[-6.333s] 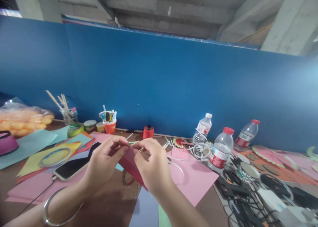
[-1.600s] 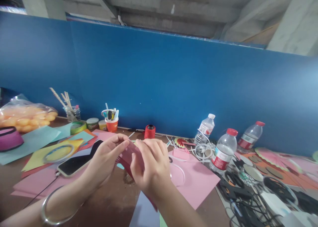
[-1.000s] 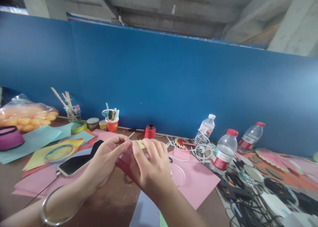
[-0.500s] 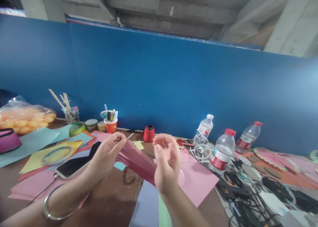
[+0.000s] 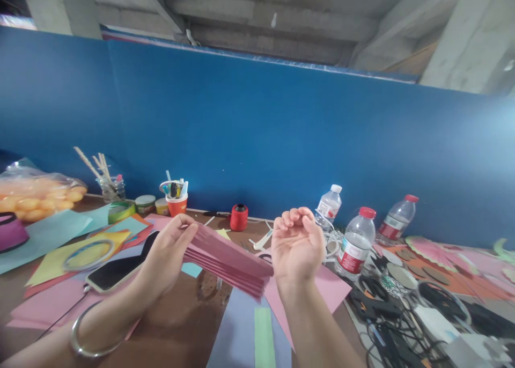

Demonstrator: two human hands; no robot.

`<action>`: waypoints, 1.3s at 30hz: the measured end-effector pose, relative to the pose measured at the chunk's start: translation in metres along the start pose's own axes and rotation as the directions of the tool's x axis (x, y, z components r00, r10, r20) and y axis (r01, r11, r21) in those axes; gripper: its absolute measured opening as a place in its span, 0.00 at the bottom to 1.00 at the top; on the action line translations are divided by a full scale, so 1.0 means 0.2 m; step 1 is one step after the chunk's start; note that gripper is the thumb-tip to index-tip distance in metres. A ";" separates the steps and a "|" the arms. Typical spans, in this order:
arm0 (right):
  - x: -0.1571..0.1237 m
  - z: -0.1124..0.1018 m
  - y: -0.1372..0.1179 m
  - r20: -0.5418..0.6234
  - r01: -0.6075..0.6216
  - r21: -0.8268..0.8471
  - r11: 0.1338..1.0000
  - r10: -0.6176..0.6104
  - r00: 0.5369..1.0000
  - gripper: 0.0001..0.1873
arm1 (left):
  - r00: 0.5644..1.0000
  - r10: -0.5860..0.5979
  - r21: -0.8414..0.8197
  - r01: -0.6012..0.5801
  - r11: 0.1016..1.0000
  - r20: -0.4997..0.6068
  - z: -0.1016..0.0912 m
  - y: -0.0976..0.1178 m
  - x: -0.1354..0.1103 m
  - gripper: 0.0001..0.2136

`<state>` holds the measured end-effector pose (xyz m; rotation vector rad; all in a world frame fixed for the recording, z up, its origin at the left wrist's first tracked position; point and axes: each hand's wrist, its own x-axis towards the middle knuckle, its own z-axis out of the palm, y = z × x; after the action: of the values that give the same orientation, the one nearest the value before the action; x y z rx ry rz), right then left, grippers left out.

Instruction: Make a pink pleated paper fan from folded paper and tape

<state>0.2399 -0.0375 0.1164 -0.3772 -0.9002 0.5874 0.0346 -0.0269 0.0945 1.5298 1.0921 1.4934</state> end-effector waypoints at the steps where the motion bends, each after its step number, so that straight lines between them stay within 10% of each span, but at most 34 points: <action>1: 0.02 -0.01 -0.01 -0.008 0.018 -0.025 1.000 -0.018 1.000 0.05 | 1.000 0.010 0.001 -0.010 1.000 -0.018 0.00 0.00 0.00 0.09; 4: 0.02 -0.01 -0.03 0.022 0.099 -0.286 0.953 -0.097 0.995 0.04 | 0.999 0.016 0.008 -0.015 1.000 -0.038 0.00 0.00 0.01 0.10; 7: -0.08 0.07 -0.05 0.372 0.335 -0.657 0.675 -0.096 0.923 0.06 | 1.000 -0.024 -0.010 0.024 1.000 0.004 0.01 0.00 -0.01 0.09; 10: -0.20 0.14 -0.02 0.647 0.581 -0.670 0.462 -0.020 0.762 0.12 | 0.996 -0.071 -0.003 0.071 0.997 0.051 0.03 0.01 -0.03 0.09; 13: -0.25 0.16 0.04 0.671 0.628 -0.691 0.358 -0.005 0.742 0.12 | 0.993 -0.101 0.020 0.100 0.995 0.054 0.04 0.02 -0.05 0.08; 28: -0.25 0.13 0.08 0.713 0.691 -0.652 0.313 -0.060 0.699 0.11 | 0.987 -0.119 -0.006 0.120 0.993 0.110 0.02 0.05 -0.06 0.09; 35: -0.23 0.11 0.05 0.852 0.854 -0.511 0.098 -0.077 0.518 0.12 | 0.977 -0.163 -0.041 0.170 0.985 0.137 0.03 0.04 -0.06 0.10; 39: -0.23 0.11 0.07 0.806 0.806 -0.571 0.160 -0.078 0.586 0.12 | 0.988 -0.126 0.014 0.126 0.992 0.090 0.03 0.05 -0.06 0.09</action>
<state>0.1965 -0.0538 0.0938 -0.9263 -1.9442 -0.6493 0.0412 -0.0410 0.0989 1.4906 1.1211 1.3232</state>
